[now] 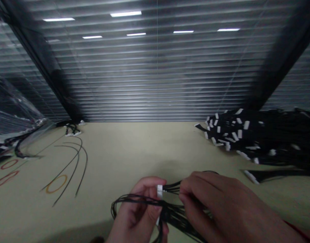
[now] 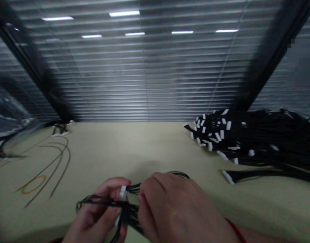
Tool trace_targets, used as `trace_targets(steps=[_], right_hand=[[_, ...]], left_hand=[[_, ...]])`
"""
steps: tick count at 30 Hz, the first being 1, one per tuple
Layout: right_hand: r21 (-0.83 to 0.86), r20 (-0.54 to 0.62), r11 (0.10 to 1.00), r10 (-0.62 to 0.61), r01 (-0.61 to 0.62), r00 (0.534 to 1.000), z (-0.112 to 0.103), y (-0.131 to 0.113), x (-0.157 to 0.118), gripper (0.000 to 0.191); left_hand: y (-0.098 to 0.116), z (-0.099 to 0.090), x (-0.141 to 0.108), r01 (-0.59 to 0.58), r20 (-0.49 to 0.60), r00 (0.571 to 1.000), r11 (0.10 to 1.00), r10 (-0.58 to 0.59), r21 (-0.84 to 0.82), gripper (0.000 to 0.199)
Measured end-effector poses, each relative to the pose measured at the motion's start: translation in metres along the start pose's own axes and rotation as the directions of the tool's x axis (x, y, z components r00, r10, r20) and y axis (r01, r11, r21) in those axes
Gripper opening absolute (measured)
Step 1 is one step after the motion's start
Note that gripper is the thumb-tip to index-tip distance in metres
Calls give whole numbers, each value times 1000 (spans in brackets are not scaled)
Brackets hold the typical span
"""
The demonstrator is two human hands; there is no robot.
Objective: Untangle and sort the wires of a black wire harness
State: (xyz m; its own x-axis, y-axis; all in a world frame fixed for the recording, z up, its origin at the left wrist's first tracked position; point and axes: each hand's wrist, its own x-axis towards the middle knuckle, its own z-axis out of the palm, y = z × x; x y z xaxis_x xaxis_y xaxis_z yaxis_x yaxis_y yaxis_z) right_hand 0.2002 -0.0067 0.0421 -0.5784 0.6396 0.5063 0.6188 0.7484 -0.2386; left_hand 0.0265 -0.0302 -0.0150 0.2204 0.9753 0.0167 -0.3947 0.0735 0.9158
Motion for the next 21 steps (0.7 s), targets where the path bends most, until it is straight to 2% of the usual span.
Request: trace_targets(steps=[7, 12, 14, 19, 21], right_hand=[[-19, 35, 1000, -11, 12, 999, 0, -1, -1, 15], [21, 81, 1000, 0, -2, 997, 8, -1, -6, 14], [13, 80, 1000, -16, 15, 997, 8, -2, -3, 15], [-201, -44, 978, -68, 58, 997, -18, 6, -1, 18], [-232, -30, 970, -85, 76, 996, -29, 17, -12, 17]], left_hand=[[-1, 0, -2, -11, -11, 1000, 999, 11, 46, 19], [-7, -4, -5, -34, 55, 998, 996, 29, 78, 19], [-7, -4, -5, -21, 46, 999, 993, 16, 117, 17], [0, 0, 1, -6, -45, 999, 993, 11, 115, 23], [4, 1, 5, -9, -81, 997, 995, 16, 95, 24]])
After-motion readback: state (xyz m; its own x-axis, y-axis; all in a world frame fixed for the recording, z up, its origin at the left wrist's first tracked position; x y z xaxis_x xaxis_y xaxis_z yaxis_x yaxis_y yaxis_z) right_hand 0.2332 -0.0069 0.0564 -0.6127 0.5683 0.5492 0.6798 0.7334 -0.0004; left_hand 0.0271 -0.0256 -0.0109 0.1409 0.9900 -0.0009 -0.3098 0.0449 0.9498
